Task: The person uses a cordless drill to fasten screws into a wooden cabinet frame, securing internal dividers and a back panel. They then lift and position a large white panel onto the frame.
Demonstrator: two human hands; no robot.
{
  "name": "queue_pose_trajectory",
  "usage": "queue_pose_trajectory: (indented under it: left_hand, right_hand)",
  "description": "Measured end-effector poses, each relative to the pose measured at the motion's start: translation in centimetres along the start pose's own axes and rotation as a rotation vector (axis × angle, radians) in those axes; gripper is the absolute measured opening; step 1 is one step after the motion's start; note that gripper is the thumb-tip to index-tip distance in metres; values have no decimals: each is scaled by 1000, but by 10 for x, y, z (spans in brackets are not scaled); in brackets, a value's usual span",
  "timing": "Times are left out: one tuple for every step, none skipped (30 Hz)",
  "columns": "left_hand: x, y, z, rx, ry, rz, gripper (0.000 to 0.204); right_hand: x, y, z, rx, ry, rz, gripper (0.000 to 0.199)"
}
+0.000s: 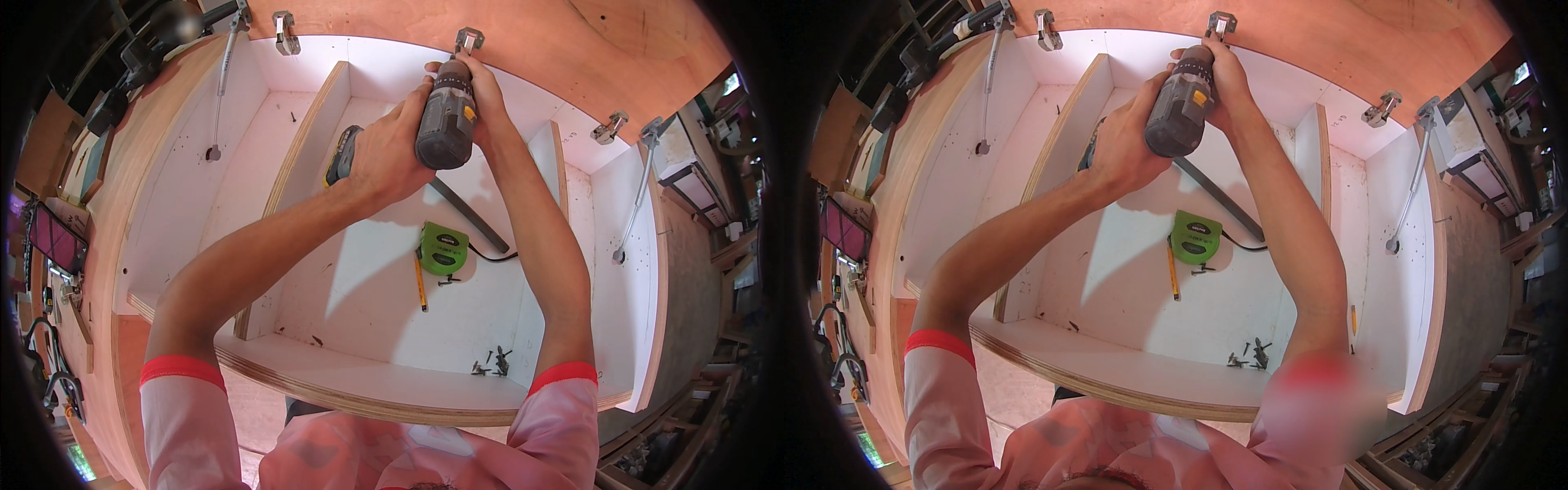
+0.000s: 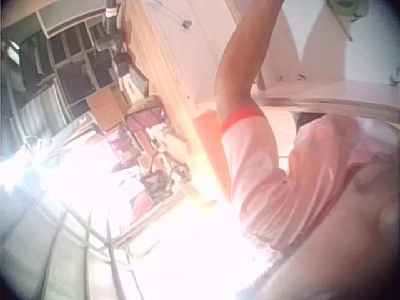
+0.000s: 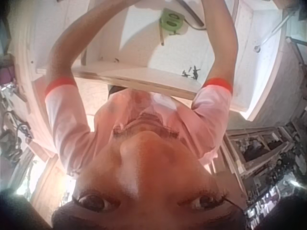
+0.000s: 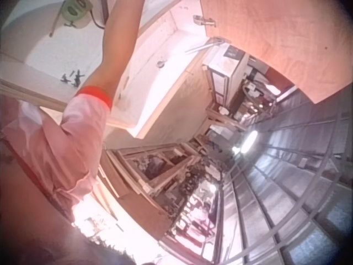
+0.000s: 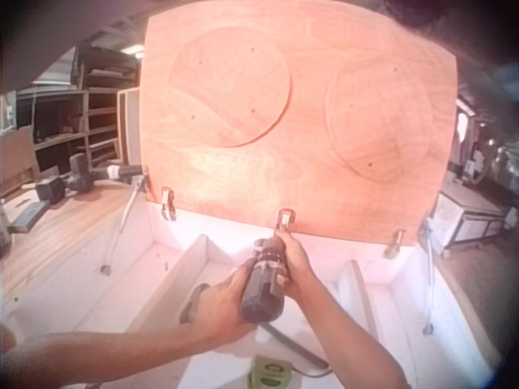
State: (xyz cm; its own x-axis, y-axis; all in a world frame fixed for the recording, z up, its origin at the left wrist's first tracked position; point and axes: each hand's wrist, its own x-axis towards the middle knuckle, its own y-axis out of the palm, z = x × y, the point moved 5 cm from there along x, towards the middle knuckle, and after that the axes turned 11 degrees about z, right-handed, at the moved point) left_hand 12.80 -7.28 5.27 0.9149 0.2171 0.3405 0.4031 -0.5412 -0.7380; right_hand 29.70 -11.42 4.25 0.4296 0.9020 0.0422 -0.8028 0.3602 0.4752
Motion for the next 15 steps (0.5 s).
queue_pose_trajectory:
  left_hand:
    - [0,0,0,4,1,0,90]
    - [0,0,0,7,3,-3,91]
    - [0,0,0,10,1,-1,91]
    - [0,0,-1,10,5,-4,91]
    - [1,-1,-1,10,5,-3,92]
    - [1,-1,-1,13,-3,5,92]
    - [2,-2,-1,22,2,8,92]
    - [3,-2,-1,34,-2,18,92]
    - [3,-3,0,47,-8,27,92]
    - [4,-4,1,51,-14,36,92]
    - [4,-5,2,58,-22,43,92]
    - [4,-6,2,68,-20,43,91]
    - [4,-7,3,71,-19,45,91]
    - [4,-8,3,79,-6,38,91]
    - [4,-9,3,93,8,25,91]
  right_hand:
    - [0,0,0,5,-10,-19,44]
    - [-1,0,0,24,-14,-31,43]
    - [-1,0,0,10,-12,-32,46]
    - [-1,1,0,9,-5,-27,48]
    - [-1,2,0,10,3,-37,50]
    - [-1,3,1,2,-6,-33,51]
    - [-2,4,2,-4,-15,-46,51]
    - [-3,5,3,-9,-24,-60,51]
    - [-4,6,4,12,-22,-48,50]
    - [-4,9,4,34,-21,-36,50]
    - [-5,11,4,54,-20,-23,49]
    - [-5,13,4,84,-20,-26,46]
    - [-6,16,3,114,-20,-31,43]
    - [-6,19,3,146,-25,-39,41]
    - [-7,20,3,105,-18,-67,38]
